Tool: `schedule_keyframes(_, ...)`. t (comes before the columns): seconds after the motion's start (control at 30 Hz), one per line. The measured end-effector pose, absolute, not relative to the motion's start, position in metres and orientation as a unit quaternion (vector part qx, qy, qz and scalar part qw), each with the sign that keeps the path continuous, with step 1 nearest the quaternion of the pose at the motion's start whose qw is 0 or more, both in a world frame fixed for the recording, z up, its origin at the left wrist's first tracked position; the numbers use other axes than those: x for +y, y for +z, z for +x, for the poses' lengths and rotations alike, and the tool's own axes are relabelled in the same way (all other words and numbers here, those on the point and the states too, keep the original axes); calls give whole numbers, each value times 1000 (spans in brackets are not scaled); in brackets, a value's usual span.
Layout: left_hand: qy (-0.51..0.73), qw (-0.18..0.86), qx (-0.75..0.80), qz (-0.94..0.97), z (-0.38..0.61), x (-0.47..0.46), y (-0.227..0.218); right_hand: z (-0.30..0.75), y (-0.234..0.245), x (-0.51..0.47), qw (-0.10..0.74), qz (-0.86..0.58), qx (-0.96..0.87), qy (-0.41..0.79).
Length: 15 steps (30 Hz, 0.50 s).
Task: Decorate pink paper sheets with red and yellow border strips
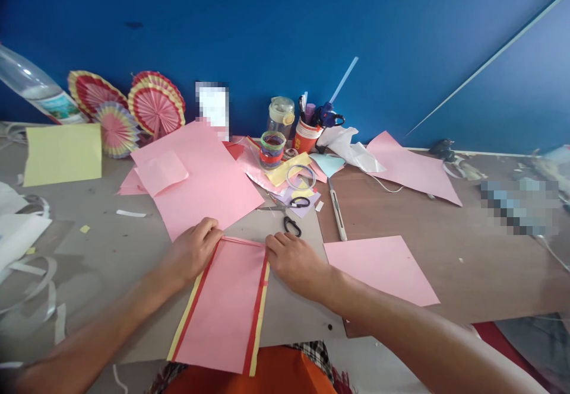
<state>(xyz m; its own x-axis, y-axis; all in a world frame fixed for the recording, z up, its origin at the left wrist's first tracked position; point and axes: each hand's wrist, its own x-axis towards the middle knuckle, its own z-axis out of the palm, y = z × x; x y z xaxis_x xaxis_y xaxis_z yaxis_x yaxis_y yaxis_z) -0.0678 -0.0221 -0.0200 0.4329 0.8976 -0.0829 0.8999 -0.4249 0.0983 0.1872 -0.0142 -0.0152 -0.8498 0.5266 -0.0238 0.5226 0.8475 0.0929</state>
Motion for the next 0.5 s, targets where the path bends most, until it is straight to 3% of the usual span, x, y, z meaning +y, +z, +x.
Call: schedule_keyframes(0.5,173,139,465,857,-88,-15,-44,190,-15,-3,6,307,948,-84)
